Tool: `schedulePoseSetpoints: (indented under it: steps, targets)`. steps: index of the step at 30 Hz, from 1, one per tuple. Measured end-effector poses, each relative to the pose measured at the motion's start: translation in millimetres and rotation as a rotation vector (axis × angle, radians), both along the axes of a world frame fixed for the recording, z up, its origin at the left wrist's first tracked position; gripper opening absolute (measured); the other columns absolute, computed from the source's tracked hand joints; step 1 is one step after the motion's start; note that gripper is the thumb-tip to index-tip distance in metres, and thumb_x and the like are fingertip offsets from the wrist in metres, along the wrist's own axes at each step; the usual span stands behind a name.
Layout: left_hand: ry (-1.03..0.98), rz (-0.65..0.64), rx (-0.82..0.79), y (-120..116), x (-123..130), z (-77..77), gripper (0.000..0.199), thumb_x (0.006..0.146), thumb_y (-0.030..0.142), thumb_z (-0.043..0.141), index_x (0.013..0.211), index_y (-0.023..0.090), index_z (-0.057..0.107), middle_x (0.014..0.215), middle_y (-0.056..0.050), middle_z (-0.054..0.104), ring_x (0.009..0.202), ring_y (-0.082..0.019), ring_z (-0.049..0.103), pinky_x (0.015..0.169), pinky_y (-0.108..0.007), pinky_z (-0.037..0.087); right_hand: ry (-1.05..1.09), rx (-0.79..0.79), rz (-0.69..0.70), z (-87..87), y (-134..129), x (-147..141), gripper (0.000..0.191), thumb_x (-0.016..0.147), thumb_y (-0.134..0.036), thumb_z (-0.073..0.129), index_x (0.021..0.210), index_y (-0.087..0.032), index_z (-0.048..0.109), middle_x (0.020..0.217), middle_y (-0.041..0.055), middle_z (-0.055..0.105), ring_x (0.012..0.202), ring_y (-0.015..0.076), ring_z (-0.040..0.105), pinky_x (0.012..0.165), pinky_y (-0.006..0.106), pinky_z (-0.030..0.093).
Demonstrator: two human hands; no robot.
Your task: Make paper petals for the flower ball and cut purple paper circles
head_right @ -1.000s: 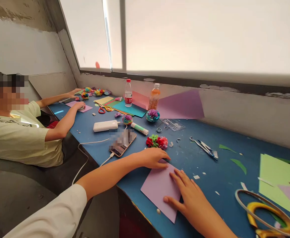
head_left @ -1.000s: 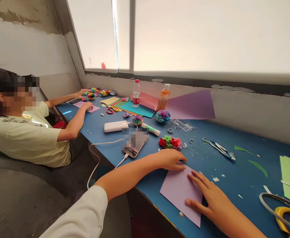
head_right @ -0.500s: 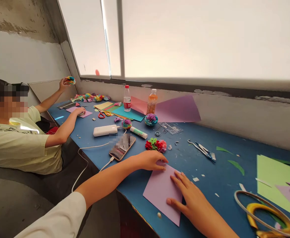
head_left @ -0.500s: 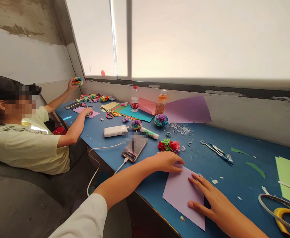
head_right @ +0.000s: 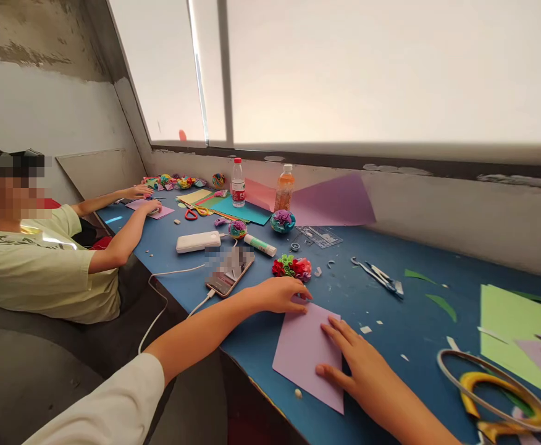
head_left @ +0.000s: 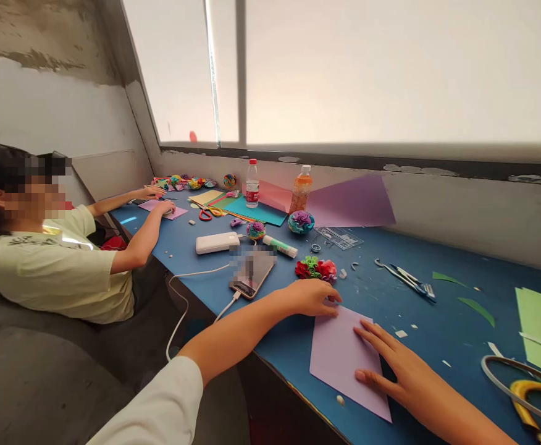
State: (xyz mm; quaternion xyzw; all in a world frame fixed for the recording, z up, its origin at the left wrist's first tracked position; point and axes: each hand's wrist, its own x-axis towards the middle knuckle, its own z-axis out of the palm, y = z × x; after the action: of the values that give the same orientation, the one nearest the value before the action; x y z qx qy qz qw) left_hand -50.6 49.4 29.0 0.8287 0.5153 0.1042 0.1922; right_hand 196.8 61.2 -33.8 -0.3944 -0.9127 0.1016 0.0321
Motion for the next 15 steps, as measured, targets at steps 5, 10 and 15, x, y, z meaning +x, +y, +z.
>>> schedulePoseSetpoints:
  steps: [5, 10, 15]
  targets:
    - [-0.06, 0.021, -0.03, -2, 0, 1.4, 0.04, 0.086, 0.035, 0.062, 0.12, 0.014, 0.063, 0.121, -0.01, 0.063, 0.114, -0.023, 0.058, 0.09, -0.027, 0.045, -0.065, -0.07, -0.021, 29.4, -15, -11, 0.079, 0.079, -0.062, 0.049, 0.141, -0.013, 0.049, 0.152, 0.0128, 0.034, 0.137, 0.0343, 0.038, 0.109, 0.048, 0.039]
    - [-0.193, 0.064, -0.104, 0, -2, 2.5, 0.039, 0.081, 0.031, 0.068, 0.116, 0.013, 0.067, 0.113, -0.008, 0.067, 0.105, -0.021, 0.062, 0.088, -0.026, 0.047, -0.042, -0.026, -0.093, 26.9, -13, -10, 0.084, 0.076, -0.06, 0.051, 0.142, -0.008, 0.045, 0.152, 0.0171, 0.033, 0.135, 0.0365, 0.041, 0.107, 0.049, 0.042]
    - [-0.406, 0.085, -0.14, 1, 0, -0.9, 0.033, 0.082, 0.021, 0.067, 0.113, 0.01, 0.068, 0.115, -0.009, 0.069, 0.104, -0.019, 0.064, 0.089, -0.025, 0.05, 0.129, 0.003, -0.206, 28.2, -10, -8, 0.087, 0.076, -0.06, 0.051, 0.144, -0.008, 0.04, 0.139, 0.021, 0.051, 0.125, 0.0397, 0.052, 0.1, 0.054, 0.046]
